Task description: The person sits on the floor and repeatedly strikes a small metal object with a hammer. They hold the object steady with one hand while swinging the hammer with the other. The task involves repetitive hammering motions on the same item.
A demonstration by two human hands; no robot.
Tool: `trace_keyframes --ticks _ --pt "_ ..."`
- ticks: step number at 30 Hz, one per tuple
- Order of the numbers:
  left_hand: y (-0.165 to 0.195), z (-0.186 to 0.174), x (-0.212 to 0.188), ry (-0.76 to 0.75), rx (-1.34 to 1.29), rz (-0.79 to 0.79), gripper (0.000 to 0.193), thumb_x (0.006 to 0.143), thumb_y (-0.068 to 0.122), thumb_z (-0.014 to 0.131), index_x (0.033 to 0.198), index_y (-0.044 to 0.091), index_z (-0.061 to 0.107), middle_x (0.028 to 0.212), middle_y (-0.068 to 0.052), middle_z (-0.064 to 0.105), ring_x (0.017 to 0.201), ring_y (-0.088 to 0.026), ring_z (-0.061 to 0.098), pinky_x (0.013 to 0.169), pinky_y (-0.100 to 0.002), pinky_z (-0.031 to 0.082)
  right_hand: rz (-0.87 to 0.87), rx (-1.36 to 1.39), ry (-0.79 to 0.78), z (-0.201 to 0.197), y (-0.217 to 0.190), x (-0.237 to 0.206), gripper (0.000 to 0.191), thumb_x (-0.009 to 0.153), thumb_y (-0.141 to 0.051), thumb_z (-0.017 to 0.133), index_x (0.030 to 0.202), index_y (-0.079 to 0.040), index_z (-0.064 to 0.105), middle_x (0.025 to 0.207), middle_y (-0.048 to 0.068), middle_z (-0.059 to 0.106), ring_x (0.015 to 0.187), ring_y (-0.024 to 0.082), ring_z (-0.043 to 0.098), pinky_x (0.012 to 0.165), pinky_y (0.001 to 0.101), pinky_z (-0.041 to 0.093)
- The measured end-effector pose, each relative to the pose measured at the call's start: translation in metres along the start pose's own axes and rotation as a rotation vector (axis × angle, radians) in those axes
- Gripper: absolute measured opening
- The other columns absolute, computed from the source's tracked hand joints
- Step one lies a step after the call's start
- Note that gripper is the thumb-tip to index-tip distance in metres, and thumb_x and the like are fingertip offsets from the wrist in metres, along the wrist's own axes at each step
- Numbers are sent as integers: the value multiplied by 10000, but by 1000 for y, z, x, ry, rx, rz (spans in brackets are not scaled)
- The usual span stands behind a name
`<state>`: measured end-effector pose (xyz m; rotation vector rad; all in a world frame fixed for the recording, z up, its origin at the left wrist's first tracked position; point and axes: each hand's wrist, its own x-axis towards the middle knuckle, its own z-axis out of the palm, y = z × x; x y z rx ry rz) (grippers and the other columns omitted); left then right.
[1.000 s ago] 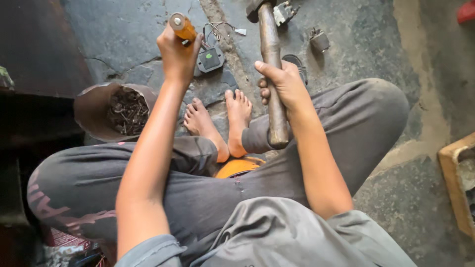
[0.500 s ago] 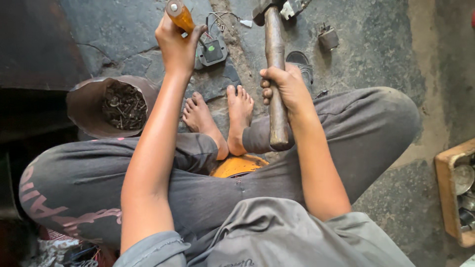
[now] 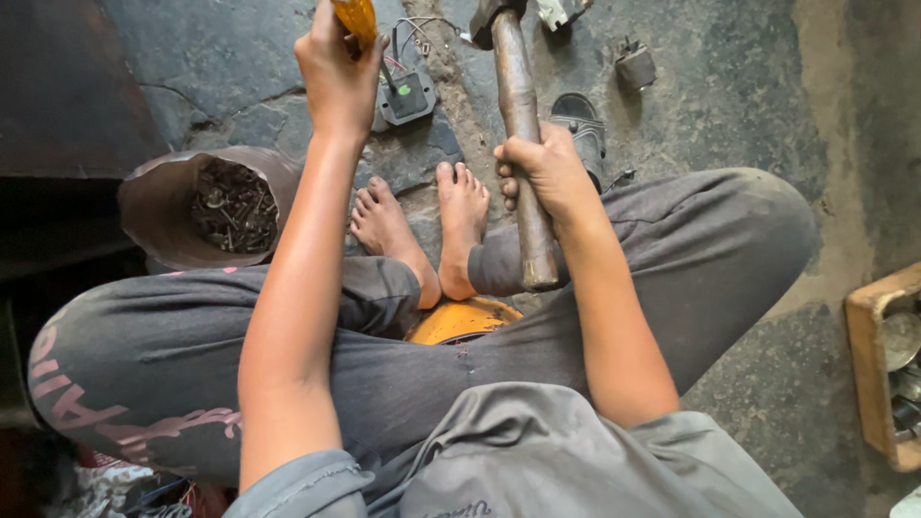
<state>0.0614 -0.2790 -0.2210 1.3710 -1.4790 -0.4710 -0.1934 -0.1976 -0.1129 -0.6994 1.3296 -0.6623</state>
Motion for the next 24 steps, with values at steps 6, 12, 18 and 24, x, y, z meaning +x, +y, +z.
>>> trace_keyframes --ticks 6,12,18,24 --pt "2 -1 1 32 115 12 388 850 43 903 1049 -34 578 819 -177 743 735 -326 753 636 -373 567 -24 1 2 1 -1 -3 143 869 -190 632 920 -64 590 739 9 602 499 75 558 449 264 496" --pt "-6 1 -5 61 152 58 337 860 77 910 951 -11 598 794 -160 721 700 -333 725 618 -394 543 -4 -40 21 3 -2 -3 155 865 -199 622 905 -51 603 722 14 603 496 79 560 444 265 503" --pt "-4 3 -8 56 102 48 340 892 62 879 1056 -14 591 922 -178 717 782 -335 731 654 -397 560 -118 -34 45 11 4 -4 137 867 -131 631 931 -20 581 720 38 605 499 111 573 453 283 501" --pt "-1 2 -4 38 62 28 576 900 79 835 1326 -69 477 883 -178 693 724 -329 685 629 -403 539 -356 -101 -54 10 3 -6 318 866 -64 692 1144 -47 540 781 7 595 590 93 611 496 265 529"
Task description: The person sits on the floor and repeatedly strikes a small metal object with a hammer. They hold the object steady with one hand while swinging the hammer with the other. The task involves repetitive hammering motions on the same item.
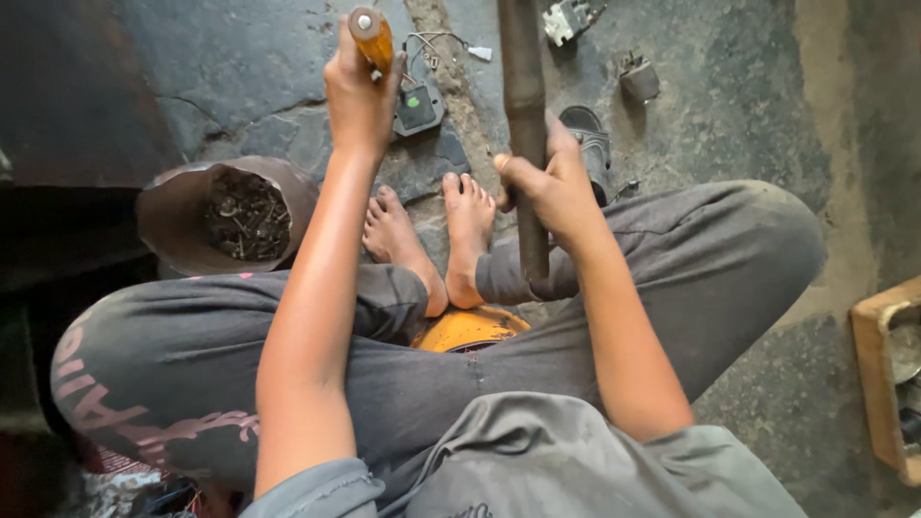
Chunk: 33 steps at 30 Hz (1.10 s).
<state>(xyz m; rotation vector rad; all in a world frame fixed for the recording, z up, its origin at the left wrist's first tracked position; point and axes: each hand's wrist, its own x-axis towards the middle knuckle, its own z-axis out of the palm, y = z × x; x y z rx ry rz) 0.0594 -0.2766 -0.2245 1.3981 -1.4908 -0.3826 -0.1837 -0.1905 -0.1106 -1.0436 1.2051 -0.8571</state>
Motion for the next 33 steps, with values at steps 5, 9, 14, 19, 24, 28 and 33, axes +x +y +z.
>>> trace_keyframes --ticks 5,9,14,19,24,28,33 --pt "2 0 0 -85 -6 -97 369 937 101 822 1212 11 594 857 -168 717 720 -346 693 659 -420 540 107 -126 -43 16 13 -5 247 901 -170 710 1082 -56 586 743 -10 613 569 78 573 467 241 470" --pt "6 -3 3 -46 -44 -30 291 892 81 822 1117 22 646 912 -208 721 815 -416 689 725 -447 547 103 -131 -65 29 -8 -12 392 1037 -437 594 1006 -47 578 696 -4 577 535 70 534 451 236 436" --pt "10 -7 7 -52 68 -55 348 846 138 868 1079 2 648 907 -249 701 844 -483 644 702 -489 522 -149 -20 -67 26 -81 -50 500 1059 -560 526 1055 -59 518 747 17 580 568 83 541 487 247 451" --pt "9 5 2 -62 -30 -90 273 887 106 790 1120 24 673 936 -243 713 907 -477 657 722 -473 549 -558 -122 -49 32 -92 -50 546 1088 -574 539 1151 -32 523 733 42 532 546 91 496 475 219 397" --pt "-2 -2 -5 -9 10 -46 305 872 138 837 1053 -16 645 891 -229 726 800 -403 716 688 -448 559 87 -161 -23 23 -51 -33 534 990 -608 549 917 -80 519 619 20 524 444 99 489 398 248 405" --pt "-1 -9 -6 -17 -17 -64 252 883 113 828 1013 -11 652 822 -184 744 749 -349 744 660 -414 563 24 70 92 -10 -51 -44 516 995 -609 524 934 -98 559 634 17 550 459 97 529 412 245 430" --pt "7 -8 -7 -46 -1 -88 256 899 118 837 976 -18 635 789 -176 733 706 -331 737 632 -401 546 0 192 75 -18 -58 -46 421 981 -465 704 992 -89 516 669 -4 512 490 86 502 433 254 440"
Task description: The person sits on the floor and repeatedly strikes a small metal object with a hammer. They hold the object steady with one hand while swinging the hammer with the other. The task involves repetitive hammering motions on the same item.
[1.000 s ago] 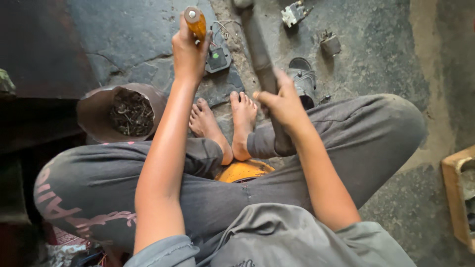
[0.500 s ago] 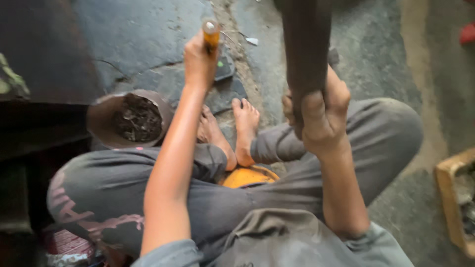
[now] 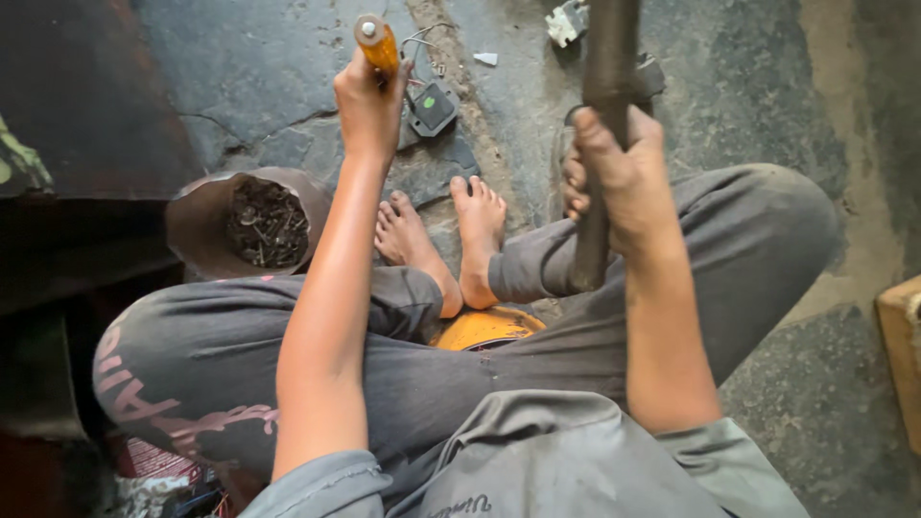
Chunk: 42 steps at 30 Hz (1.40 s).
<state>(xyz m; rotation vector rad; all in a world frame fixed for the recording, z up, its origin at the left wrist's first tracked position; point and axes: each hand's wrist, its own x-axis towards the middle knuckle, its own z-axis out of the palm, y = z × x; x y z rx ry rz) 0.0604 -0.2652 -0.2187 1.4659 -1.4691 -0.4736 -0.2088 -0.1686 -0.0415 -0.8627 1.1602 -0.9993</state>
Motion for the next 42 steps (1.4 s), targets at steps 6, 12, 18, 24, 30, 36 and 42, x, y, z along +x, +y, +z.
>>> trace_keyframes --ticks 6,12,18,24,30,36,42 --pt "5 1 4 35 26 57 267 899 122 850 938 -14 624 776 -177 723 689 -342 720 625 -407 538 154 -8 6 13 11 6 352 921 -322 783 976 -102 513 643 -20 518 470 70 502 414 244 442" --pt "8 10 6 16 18 38 268 902 108 855 923 -19 621 747 -182 706 656 -363 686 622 -413 532 183 -101 5 17 19 12 311 934 -284 768 911 -111 511 649 -16 540 474 65 515 409 237 443" --pt "3 12 6 51 -3 93 263 893 96 852 973 -15 628 788 -172 718 697 -356 706 631 -401 538 202 -108 6 16 23 15 287 948 -292 750 921 -120 522 658 -16 547 471 66 516 413 234 445" --pt "3 13 5 14 39 39 286 894 120 857 962 -20 618 739 -179 692 633 -357 675 608 -409 521 243 -104 23 14 26 18 295 962 -325 732 922 -126 517 650 -14 552 476 68 532 412 236 452" --pt "6 12 5 16 33 93 282 912 110 845 999 -26 615 770 -188 691 656 -377 665 613 -426 515 248 -99 9 14 28 18 297 964 -332 728 925 -125 518 647 -13 551 473 68 528 410 238 452" --pt "6 14 3 20 42 102 307 911 126 857 980 -32 602 770 -193 695 670 -390 671 610 -428 517 251 -173 9 11 35 19 406 972 -489 662 914 -107 538 646 -10 552 466 68 522 412 229 454" --pt "2 15 1 7 14 87 302 922 136 849 953 -28 597 770 -191 700 678 -380 692 623 -423 526 254 -197 4 8 44 22 483 955 -570 623 899 -99 537 658 -8 552 473 72 520 414 232 459"
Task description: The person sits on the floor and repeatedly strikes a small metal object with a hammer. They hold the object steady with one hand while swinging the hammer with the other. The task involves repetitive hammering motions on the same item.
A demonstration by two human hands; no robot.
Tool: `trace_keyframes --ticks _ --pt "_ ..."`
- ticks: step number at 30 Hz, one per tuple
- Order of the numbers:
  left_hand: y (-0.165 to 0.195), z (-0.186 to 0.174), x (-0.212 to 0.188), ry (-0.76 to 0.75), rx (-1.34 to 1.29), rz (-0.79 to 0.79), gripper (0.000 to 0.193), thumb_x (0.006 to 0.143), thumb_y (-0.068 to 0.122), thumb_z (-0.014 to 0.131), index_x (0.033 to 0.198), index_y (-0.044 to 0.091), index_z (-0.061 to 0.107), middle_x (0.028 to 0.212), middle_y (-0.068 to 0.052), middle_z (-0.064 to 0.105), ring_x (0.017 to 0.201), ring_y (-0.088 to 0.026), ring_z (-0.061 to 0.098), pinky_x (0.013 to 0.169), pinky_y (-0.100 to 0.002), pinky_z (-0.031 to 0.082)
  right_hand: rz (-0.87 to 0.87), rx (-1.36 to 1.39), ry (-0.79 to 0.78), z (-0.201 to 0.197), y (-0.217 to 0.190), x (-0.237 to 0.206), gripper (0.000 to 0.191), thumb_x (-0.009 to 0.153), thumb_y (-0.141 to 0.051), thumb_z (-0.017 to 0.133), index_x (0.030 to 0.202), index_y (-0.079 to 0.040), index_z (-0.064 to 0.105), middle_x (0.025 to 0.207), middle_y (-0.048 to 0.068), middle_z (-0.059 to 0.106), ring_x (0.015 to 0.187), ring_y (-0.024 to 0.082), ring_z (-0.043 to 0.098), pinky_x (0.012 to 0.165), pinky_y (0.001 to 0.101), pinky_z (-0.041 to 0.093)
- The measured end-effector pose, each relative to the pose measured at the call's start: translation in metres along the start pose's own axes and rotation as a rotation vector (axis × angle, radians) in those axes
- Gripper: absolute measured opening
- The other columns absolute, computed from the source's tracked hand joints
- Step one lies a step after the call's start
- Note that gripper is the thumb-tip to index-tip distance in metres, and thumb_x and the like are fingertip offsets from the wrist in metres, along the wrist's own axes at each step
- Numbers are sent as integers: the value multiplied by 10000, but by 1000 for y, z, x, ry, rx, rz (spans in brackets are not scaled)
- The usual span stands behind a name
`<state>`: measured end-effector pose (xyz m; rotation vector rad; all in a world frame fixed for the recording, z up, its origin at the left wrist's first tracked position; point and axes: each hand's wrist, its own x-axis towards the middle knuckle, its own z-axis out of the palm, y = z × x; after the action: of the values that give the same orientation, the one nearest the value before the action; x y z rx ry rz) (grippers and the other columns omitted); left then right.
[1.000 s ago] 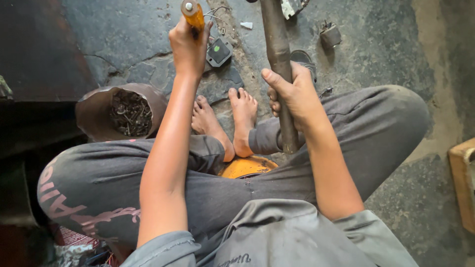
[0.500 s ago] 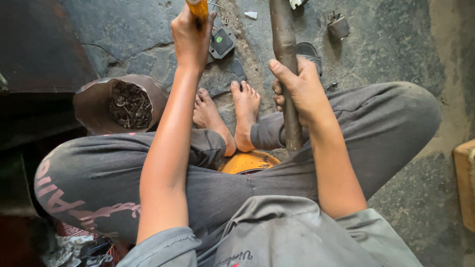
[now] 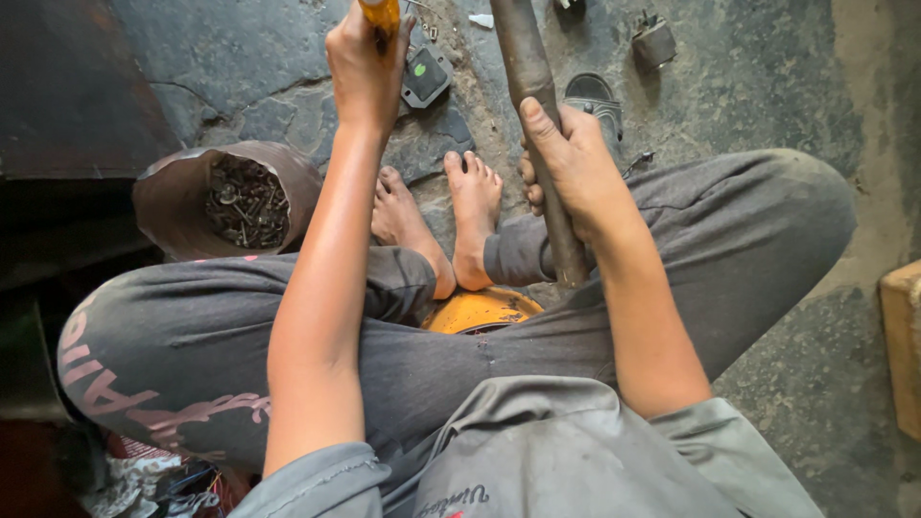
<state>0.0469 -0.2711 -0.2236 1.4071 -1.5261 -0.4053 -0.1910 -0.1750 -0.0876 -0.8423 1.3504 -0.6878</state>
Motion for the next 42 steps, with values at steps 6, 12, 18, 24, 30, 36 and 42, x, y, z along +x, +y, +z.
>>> trace_keyframes --ticks 6,12,18,24,30,36,42 --pt "-8 3 0 46 60 34 314 900 149 863 904 -35 608 786 -218 692 710 -418 674 623 -443 518 -9 -39 -15 2 2 1 476 969 -557 621 906 -92 544 670 -5 549 495 69 516 431 230 460" --pt "-13 5 -4 31 29 16 313 901 161 860 887 -39 619 774 -203 700 693 -406 687 623 -439 519 2 -28 -25 0 1 -1 476 972 -560 612 910 -94 538 673 -4 546 500 68 516 432 228 458" --pt "-14 8 -5 59 45 78 294 895 163 866 899 -33 647 799 -210 703 729 -409 684 639 -443 529 -13 -20 -43 0 0 -3 489 978 -564 618 920 -85 534 688 -8 544 529 65 527 443 230 469" --pt "-18 9 -8 38 61 44 299 900 153 864 892 -23 623 754 -191 687 675 -390 664 620 -446 504 -10 -60 -46 0 9 -1 489 978 -570 608 913 -90 536 674 -1 549 516 73 530 435 234 463" --pt "-17 2 -2 19 -12 -9 269 888 99 826 977 -26 604 757 -200 656 643 -385 629 595 -440 494 167 32 -40 23 29 5 559 969 -637 470 893 -88 548 621 16 558 426 104 517 379 268 461" --pt "9 -2 12 -44 -27 -100 233 889 97 781 1060 4 654 788 -236 659 673 -431 609 622 -469 497 -100 -36 -38 36 -21 -24 549 1001 -610 457 939 -72 552 657 15 559 481 88 535 410 257 452" --pt "22 7 2 -71 -69 -70 232 892 90 761 1082 20 648 914 -249 699 865 -475 659 702 -478 527 -479 -54 -82 20 -69 -61 571 1013 -607 480 1091 -45 544 749 12 548 581 80 519 485 237 432"
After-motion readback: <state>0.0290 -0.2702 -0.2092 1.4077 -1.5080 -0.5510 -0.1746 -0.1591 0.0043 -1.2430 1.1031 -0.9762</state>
